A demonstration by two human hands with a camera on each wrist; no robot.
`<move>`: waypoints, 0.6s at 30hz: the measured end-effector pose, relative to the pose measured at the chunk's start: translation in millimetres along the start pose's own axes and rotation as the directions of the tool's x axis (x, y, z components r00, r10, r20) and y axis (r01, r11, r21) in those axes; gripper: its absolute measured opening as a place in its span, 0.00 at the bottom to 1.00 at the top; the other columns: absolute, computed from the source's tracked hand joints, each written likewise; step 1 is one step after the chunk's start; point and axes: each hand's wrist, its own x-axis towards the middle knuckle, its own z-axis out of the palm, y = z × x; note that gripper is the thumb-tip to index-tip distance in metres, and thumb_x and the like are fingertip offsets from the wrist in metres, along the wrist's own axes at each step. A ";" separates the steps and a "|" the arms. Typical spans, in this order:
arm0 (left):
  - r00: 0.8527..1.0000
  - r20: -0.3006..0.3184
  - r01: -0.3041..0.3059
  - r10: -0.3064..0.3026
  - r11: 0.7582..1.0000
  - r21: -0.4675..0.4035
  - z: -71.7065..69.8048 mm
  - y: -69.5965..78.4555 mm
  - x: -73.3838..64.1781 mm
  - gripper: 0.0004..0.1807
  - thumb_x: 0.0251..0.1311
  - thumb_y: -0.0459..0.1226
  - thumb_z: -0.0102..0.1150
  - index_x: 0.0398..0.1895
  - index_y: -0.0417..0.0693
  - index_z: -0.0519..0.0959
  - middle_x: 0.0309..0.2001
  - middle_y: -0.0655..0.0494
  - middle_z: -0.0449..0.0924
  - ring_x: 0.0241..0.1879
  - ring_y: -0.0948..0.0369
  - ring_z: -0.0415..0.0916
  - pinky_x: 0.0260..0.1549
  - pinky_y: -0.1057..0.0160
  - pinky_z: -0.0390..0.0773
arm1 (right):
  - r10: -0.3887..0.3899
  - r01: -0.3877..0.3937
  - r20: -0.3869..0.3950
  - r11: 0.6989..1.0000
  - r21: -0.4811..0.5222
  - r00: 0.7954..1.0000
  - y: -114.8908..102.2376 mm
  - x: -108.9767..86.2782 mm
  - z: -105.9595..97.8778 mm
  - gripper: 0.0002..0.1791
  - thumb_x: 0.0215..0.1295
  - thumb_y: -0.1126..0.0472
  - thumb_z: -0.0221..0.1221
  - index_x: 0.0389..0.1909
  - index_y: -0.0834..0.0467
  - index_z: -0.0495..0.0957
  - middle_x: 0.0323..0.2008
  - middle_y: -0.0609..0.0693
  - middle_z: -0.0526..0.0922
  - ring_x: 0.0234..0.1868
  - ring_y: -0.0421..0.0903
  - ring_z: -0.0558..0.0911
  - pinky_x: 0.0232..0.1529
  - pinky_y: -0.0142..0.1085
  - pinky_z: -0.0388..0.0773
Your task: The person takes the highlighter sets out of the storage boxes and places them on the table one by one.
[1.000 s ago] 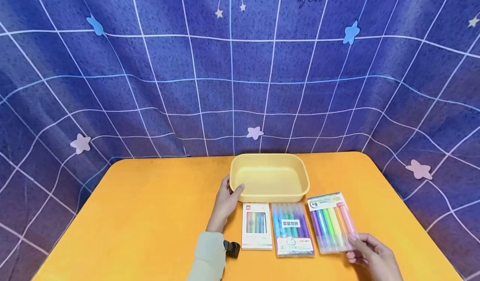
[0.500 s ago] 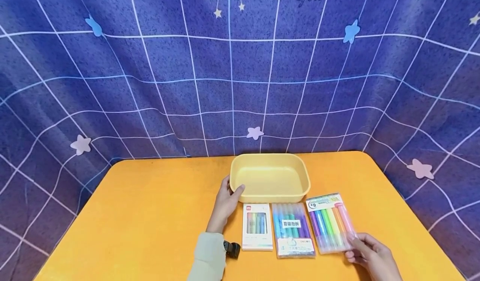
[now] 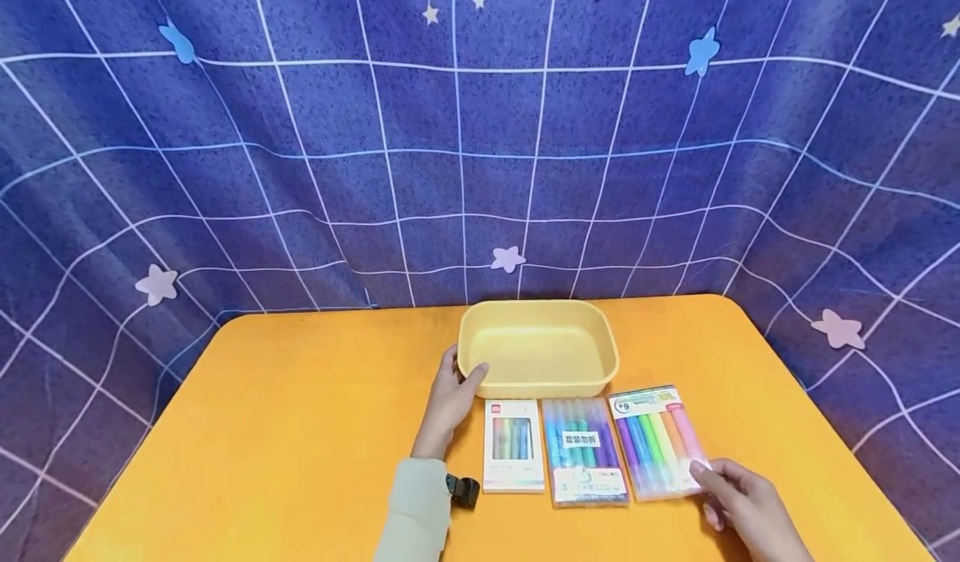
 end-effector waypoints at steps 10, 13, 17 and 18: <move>1.000 -0.001 -0.004 0.004 1.000 -0.005 -0.5 0.4 1.5 0.37 0.71 0.45 0.58 0.78 0.52 0.56 0.76 0.43 0.62 0.75 0.46 0.62 0.72 0.44 0.65 | -0.029 0.029 0.032 1.000 -0.002 0.999 -0.3 1.4 -2.5 0.17 0.75 0.52 0.56 0.38 0.64 0.76 0.16 0.45 0.72 0.18 0.40 0.72 0.22 0.32 0.73; 1.000 0.002 0.003 -0.003 1.000 -0.002 -0.8 -0.2 0.7 0.37 0.71 0.46 0.58 0.78 0.52 0.55 0.76 0.43 0.62 0.75 0.46 0.62 0.72 0.44 0.65 | -0.025 0.026 0.038 0.999 -0.032 0.999 0.4 1.0 -3.4 0.18 0.74 0.51 0.56 0.39 0.65 0.77 0.17 0.45 0.72 0.18 0.41 0.72 0.22 0.32 0.73; 1.000 0.002 0.008 -0.008 1.000 0.000 -1.3 0.7 0.0 0.37 0.71 0.46 0.58 0.78 0.53 0.55 0.77 0.43 0.61 0.75 0.46 0.62 0.73 0.43 0.64 | -0.034 0.043 0.060 0.988 -0.146 0.998 -1.1 0.5 -7.5 0.21 0.75 0.49 0.56 0.44 0.66 0.78 0.20 0.46 0.75 0.19 0.41 0.73 0.22 0.32 0.73; 1.000 0.003 0.007 -0.007 1.000 -0.003 -1.4 1.2 0.0 0.38 0.71 0.47 0.58 0.79 0.53 0.55 0.77 0.43 0.61 0.76 0.46 0.61 0.73 0.43 0.64 | -0.039 0.051 0.068 0.981 -0.186 0.997 -2.7 -0.2 -9.1 0.21 0.75 0.48 0.55 0.45 0.65 0.78 0.21 0.46 0.75 0.19 0.41 0.74 0.22 0.32 0.73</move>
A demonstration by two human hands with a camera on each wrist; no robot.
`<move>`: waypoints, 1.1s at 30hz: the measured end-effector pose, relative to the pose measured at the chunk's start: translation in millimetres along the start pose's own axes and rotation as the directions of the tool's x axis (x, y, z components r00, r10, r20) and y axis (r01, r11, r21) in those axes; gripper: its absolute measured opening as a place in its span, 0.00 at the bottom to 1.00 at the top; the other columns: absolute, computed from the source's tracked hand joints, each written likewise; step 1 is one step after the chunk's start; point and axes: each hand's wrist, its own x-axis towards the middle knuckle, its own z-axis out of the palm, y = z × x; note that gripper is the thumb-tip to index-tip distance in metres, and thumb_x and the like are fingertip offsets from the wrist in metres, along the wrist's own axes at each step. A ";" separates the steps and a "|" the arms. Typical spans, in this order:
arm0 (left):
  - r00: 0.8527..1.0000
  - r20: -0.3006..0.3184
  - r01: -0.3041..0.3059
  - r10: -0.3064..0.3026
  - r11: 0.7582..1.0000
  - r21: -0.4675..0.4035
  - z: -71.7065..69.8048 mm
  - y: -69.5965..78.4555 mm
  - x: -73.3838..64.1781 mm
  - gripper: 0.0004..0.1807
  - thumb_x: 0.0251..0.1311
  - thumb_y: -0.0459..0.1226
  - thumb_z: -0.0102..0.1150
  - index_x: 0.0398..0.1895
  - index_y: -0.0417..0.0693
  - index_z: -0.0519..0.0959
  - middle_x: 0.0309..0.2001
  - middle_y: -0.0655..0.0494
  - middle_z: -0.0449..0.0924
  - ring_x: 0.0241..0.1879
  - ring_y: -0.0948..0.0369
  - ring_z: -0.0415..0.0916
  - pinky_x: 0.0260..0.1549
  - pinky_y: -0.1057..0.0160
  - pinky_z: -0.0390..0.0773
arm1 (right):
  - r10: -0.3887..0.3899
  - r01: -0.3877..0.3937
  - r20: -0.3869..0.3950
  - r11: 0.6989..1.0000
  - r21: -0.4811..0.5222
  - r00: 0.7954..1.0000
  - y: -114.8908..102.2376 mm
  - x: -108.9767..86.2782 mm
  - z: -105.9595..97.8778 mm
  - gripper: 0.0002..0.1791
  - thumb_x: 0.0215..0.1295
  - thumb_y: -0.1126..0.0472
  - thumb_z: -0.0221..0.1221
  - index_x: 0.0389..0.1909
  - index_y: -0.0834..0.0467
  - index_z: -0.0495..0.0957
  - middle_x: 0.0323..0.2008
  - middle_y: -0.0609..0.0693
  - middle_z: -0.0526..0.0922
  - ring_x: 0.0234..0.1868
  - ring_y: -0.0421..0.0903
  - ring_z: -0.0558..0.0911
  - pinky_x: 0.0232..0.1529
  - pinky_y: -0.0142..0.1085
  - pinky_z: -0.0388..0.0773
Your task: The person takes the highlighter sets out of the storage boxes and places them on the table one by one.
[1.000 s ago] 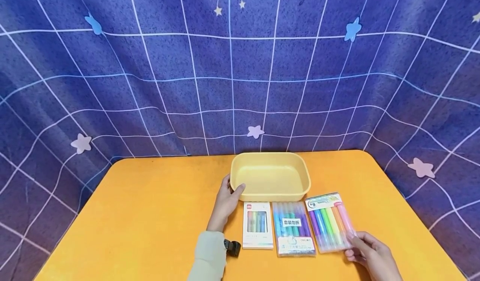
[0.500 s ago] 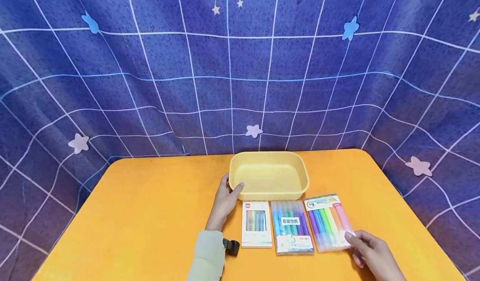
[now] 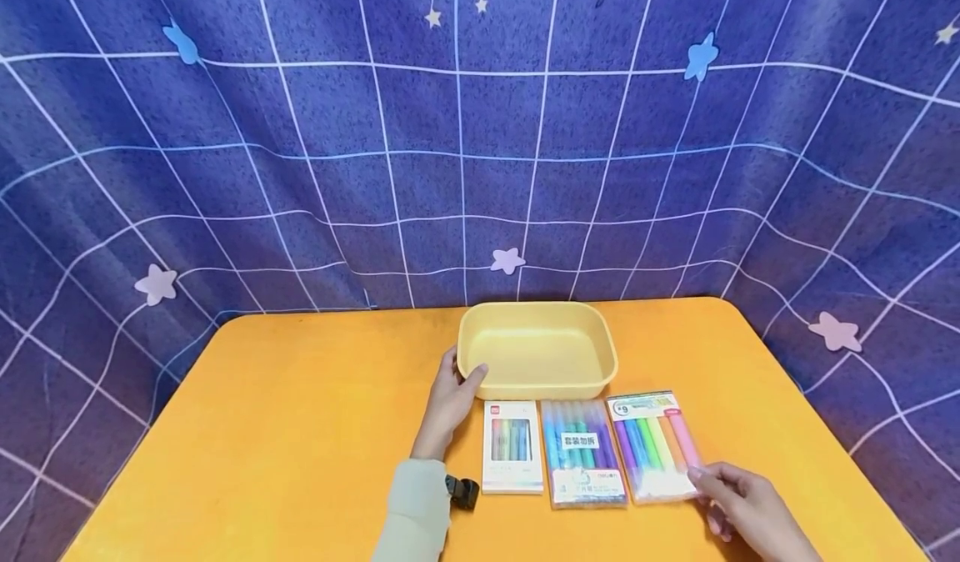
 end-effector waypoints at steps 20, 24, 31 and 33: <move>1.000 0.013 0.006 -0.006 1.000 0.009 5.7 -0.4 3.5 0.38 0.72 0.49 0.56 0.79 0.51 0.54 0.75 0.42 0.63 0.74 0.46 0.64 0.72 0.43 0.66 | -0.123 0.099 -0.045 0.927 -0.361 0.991 -15.7 -6.4 -34.7 0.21 0.72 0.46 0.59 0.50 0.60 0.80 0.34 0.48 0.86 0.26 0.39 0.79 0.29 0.30 0.75; 1.000 0.016 0.008 -0.009 1.000 0.019 4.3 3.7 3.1 0.41 0.71 0.52 0.56 0.79 0.50 0.51 0.77 0.43 0.60 0.76 0.46 0.60 0.74 0.42 0.62 | -0.214 0.167 -0.054 0.877 -0.451 0.975 -18.7 -3.9 -38.2 0.19 0.70 0.47 0.60 0.48 0.58 0.81 0.38 0.49 0.87 0.31 0.38 0.80 0.32 0.30 0.75; 0.999 -0.027 0.036 -0.035 0.999 0.034 -6.8 20.9 0.7 0.47 0.66 0.62 0.55 0.81 0.56 0.50 0.81 0.43 0.47 0.80 0.40 0.44 0.75 0.34 0.51 | -0.409 0.295 -0.109 0.794 -0.531 0.906 -34.6 -1.6 -32.8 0.23 0.65 0.46 0.65 0.51 0.60 0.83 0.45 0.59 0.88 0.40 0.51 0.86 0.38 0.44 0.82; 0.999 -0.033 0.025 -0.024 0.999 0.029 -10.2 27.7 -0.7 0.47 0.66 0.64 0.54 0.80 0.58 0.50 0.82 0.45 0.43 0.80 0.39 0.42 0.74 0.31 0.50 | -0.450 0.321 -0.123 0.779 -0.539 0.885 -41.7 -2.4 -29.7 0.24 0.64 0.45 0.66 0.52 0.59 0.83 0.47 0.61 0.88 0.43 0.57 0.86 0.40 0.50 0.82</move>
